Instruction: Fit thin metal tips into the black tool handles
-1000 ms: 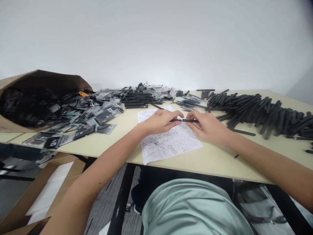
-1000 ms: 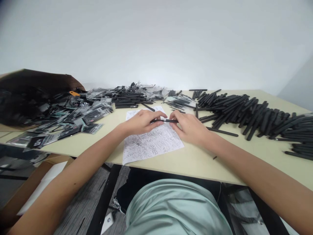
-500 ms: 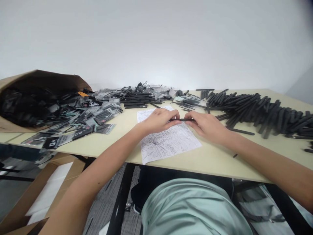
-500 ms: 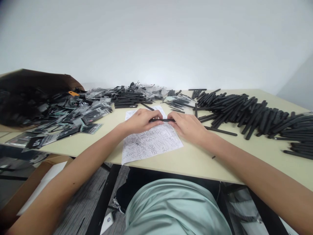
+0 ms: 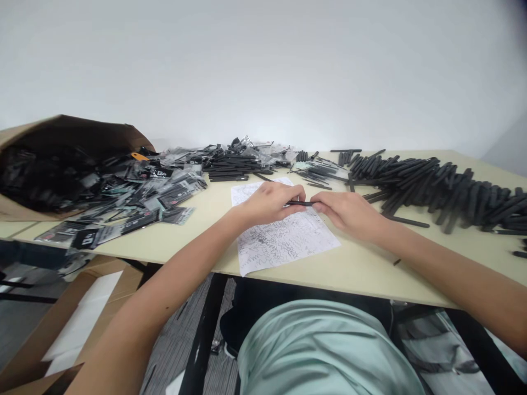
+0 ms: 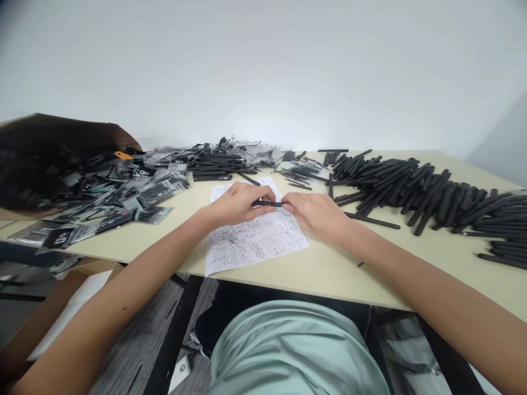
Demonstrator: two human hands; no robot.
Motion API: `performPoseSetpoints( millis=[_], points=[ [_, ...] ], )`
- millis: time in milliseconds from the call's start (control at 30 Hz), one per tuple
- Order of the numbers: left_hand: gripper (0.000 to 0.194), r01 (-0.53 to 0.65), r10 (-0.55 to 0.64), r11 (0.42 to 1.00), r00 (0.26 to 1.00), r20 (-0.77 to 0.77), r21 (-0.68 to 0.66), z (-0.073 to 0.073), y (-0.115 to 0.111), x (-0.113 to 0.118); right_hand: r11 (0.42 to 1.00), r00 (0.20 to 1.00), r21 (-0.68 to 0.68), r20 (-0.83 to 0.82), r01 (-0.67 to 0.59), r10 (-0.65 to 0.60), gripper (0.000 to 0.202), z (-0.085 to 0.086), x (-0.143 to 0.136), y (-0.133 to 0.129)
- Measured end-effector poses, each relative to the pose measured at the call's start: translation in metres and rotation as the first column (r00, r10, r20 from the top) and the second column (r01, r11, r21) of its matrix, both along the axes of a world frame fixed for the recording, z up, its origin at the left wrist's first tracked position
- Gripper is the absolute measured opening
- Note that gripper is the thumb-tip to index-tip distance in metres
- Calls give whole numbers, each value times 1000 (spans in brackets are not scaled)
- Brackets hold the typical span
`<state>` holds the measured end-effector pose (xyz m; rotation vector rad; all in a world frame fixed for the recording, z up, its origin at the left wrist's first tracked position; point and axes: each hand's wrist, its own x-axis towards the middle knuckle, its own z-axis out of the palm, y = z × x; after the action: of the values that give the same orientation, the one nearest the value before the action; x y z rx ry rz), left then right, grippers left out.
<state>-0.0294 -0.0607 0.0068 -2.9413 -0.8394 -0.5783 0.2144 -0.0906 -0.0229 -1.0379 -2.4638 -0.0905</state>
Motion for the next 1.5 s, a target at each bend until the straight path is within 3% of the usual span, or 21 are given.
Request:
performPoseSetpoints(
  millis=[267, 533, 733, 967, 1267, 1367, 1500],
  points=[
    [20, 35, -35, 999, 999, 19, 32, 2, -3, 1, 994, 995, -96, -90, -58, 49, 33, 0, -2, 0],
    [24, -109, 101, 992, 989, 109, 68, 4, 1, -1, 992, 970, 23, -213, 125, -117, 44, 4, 3, -1],
    [24, -218, 205, 975, 958, 203, 44, 8, 2, -3, 972, 950, 102, -254, 212, -180, 34, 10, 11, 5],
    [19, -129, 126, 992, 968, 217, 1, 8, 3, -5, 989, 933, 14, -333, 147, -134, 24, 14, 11, 4],
    [18, -108, 105, 994, 969, 224, 2, 8, 1, -6, 953, 886, -304, -443, -2, -140, 63, 13, 14, 2],
    [18, -124, 117, 992, 970, 212, 18, 8, 1, -6, 930, 871, -367, -467, -36, -151, 65, 11, 13, 4],
    [20, -153, 142, 988, 965, 221, 31, 7, 1, -5, 935, 851, -348, -507, -59, -135, 55, 8, 10, 4]
  ],
)
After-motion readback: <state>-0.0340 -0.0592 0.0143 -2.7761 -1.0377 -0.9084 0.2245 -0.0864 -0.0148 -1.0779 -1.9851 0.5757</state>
